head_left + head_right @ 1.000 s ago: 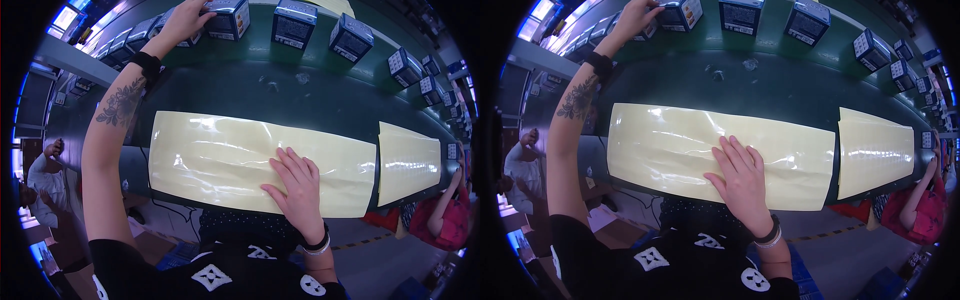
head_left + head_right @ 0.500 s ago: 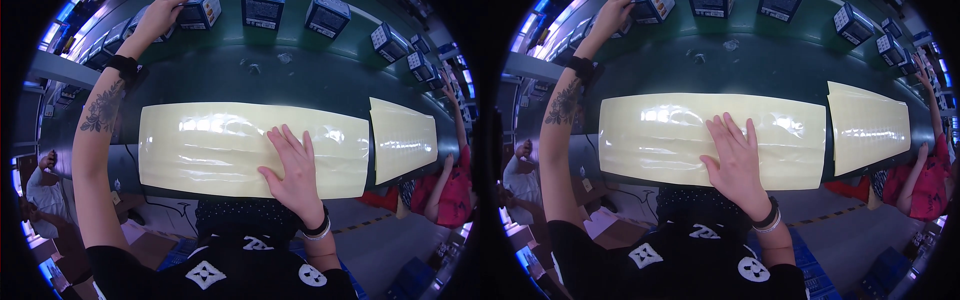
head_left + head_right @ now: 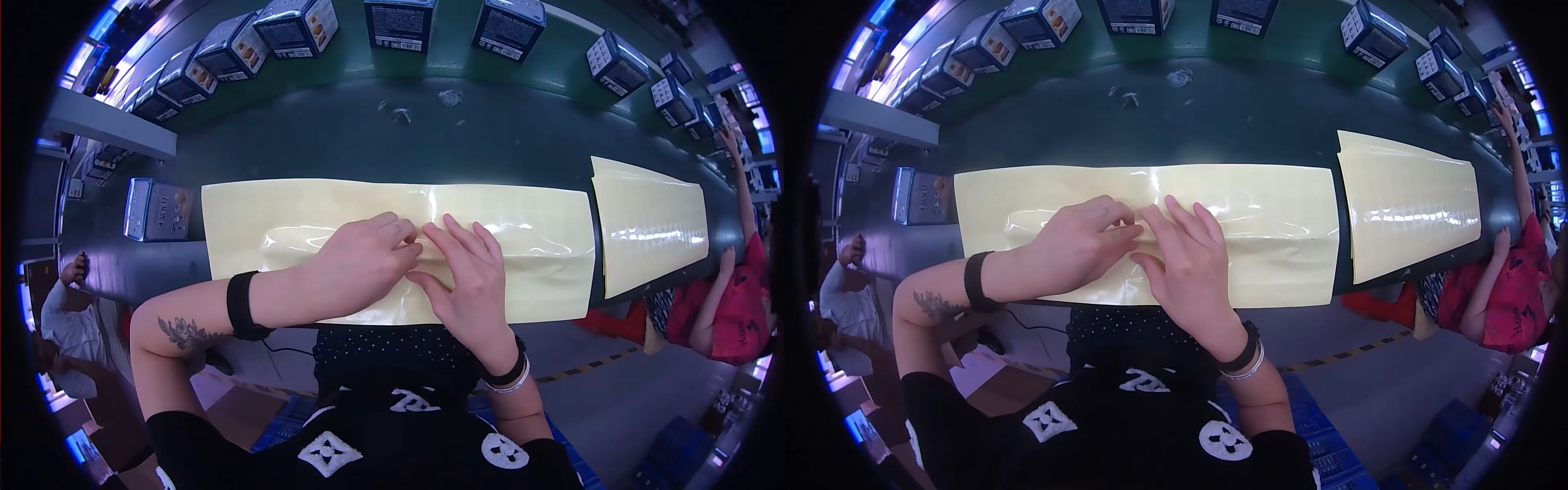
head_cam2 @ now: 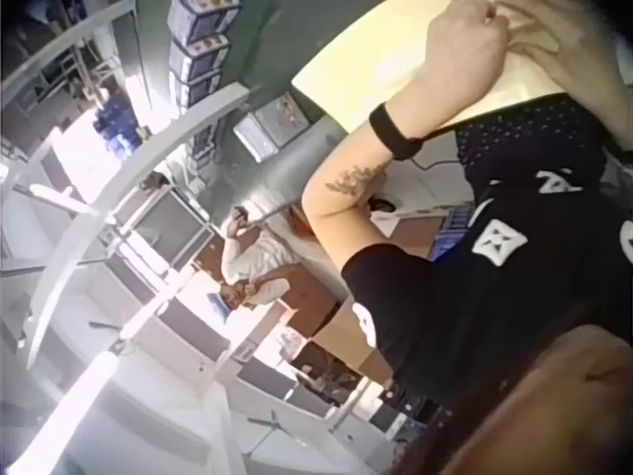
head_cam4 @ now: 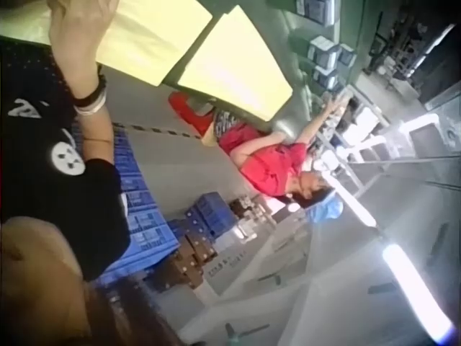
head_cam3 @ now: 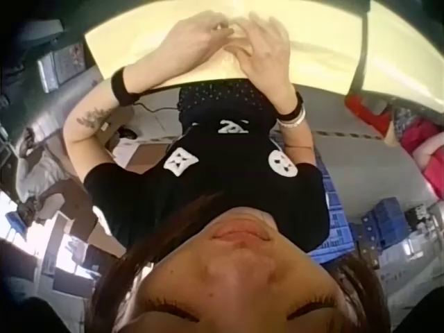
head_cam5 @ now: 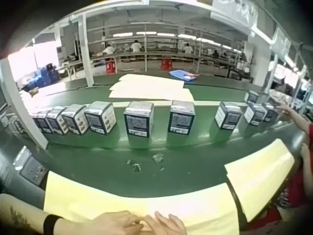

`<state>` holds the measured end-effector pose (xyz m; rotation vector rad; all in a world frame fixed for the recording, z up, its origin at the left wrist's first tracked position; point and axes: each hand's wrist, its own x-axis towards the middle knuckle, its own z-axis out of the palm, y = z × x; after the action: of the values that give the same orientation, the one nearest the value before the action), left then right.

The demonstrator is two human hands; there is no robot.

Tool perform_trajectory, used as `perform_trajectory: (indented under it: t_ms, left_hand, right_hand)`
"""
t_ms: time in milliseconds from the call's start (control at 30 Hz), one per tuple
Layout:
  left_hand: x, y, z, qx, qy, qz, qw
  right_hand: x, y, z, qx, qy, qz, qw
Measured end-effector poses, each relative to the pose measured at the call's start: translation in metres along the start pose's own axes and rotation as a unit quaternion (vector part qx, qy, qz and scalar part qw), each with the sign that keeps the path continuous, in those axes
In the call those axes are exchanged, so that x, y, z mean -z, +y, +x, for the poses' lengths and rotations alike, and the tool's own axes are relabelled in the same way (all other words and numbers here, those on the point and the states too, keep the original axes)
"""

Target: The person peels circular stickers from a yellow backing sheet by hand and presses them onto the top of blue boxes on a conveyor belt, repeating the process for several boxes.

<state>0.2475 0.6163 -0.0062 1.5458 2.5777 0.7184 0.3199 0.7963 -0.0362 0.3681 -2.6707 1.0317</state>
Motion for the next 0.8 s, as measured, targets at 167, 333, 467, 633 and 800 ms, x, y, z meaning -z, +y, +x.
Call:
perform_trajectory:
  t_ms: [167,333,467,633,800]
  left_hand:
    - [-0.008,0.002,-0.003,-0.058,0.036,0.030,0.997]
    - [-0.010,0.005,0.001,-0.060,0.050,0.019,0.997]
    - [-0.006,0.008,0.009,0.017,0.038,-0.060,0.997]
    - [0.050,-0.031,0.054,0.057,0.074,-0.071,0.993]
    - [0.113,-0.124,0.111,-0.051,0.094,0.110,0.988]
  right_hand:
    - [0.003,0.004,-0.002,0.003,-0.004,0.000,1.000]
    - [0.007,0.008,-0.001,0.001,-0.005,0.012,1.000]
    - [0.011,0.012,-0.002,0.011,-0.019,0.008,1.000]
    - [0.012,0.017,-0.004,-0.010,-0.034,0.016,0.999]
    - [0.016,0.021,-0.002,-0.008,-0.033,0.023,0.999]
